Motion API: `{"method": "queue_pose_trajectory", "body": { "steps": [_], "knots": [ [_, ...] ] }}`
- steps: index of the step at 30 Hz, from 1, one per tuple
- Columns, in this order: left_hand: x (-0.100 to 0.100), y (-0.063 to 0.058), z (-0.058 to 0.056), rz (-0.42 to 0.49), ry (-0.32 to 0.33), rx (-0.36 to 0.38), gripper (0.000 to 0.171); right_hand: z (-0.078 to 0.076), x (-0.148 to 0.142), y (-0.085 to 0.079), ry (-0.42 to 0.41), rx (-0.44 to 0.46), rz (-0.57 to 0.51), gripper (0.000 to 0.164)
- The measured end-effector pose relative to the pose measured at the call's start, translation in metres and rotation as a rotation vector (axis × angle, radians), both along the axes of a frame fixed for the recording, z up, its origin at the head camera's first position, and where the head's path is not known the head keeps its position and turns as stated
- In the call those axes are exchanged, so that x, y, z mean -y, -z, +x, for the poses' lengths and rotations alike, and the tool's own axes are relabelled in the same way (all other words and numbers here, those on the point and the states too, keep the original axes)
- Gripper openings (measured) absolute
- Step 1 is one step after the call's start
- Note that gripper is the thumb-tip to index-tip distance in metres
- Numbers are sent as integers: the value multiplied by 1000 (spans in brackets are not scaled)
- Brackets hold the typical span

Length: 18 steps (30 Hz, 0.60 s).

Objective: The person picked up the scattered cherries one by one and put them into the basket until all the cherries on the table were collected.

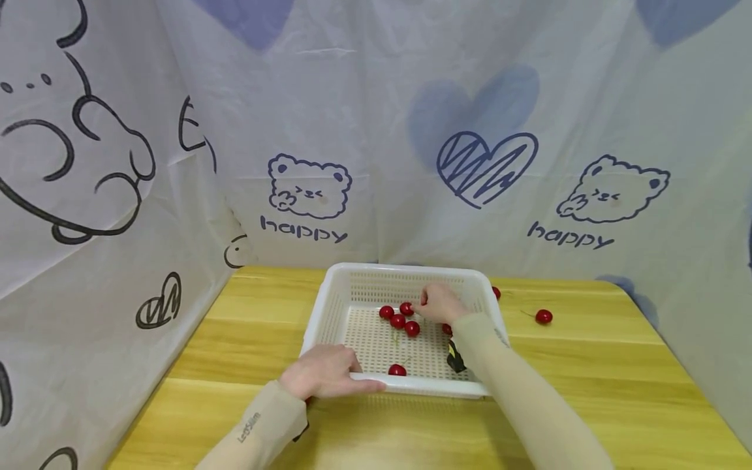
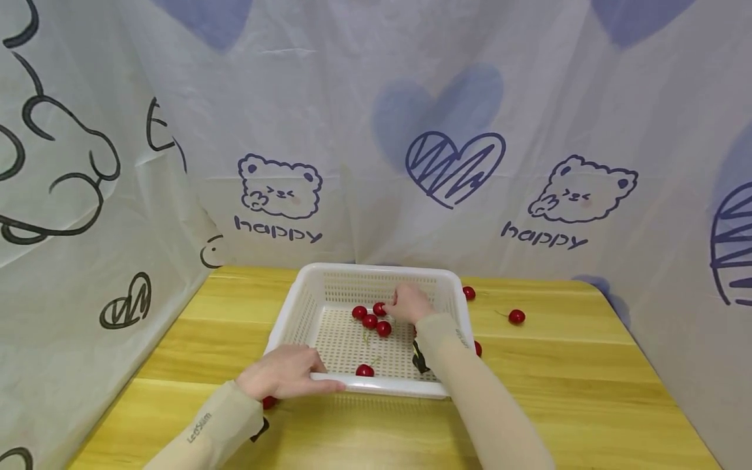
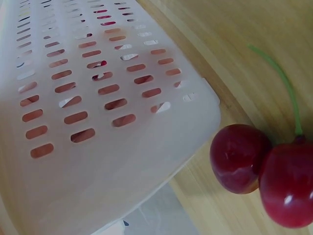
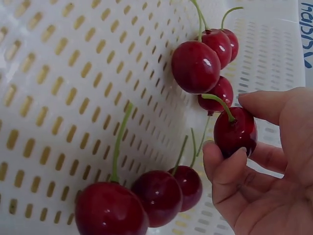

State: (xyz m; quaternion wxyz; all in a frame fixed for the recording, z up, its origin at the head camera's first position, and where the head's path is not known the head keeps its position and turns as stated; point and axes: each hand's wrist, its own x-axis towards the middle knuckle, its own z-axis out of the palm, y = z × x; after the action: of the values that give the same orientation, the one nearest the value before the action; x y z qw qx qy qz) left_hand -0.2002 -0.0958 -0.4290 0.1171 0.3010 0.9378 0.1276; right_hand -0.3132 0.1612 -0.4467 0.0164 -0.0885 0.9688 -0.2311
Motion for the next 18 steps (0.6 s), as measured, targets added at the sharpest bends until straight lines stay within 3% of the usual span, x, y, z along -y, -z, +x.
{"method": "queue_pose_trajectory", "body": {
  "steps": [9, 18],
  "knots": [
    [0, -3, 0, 3, 6, -6, 68, -4, 0, 3, 36, 42, -17, 26],
    [-1, -2, 0, 12, 19, -5, 68, 4, -4, -19, 6, 18, -88, 19]
  ]
}}
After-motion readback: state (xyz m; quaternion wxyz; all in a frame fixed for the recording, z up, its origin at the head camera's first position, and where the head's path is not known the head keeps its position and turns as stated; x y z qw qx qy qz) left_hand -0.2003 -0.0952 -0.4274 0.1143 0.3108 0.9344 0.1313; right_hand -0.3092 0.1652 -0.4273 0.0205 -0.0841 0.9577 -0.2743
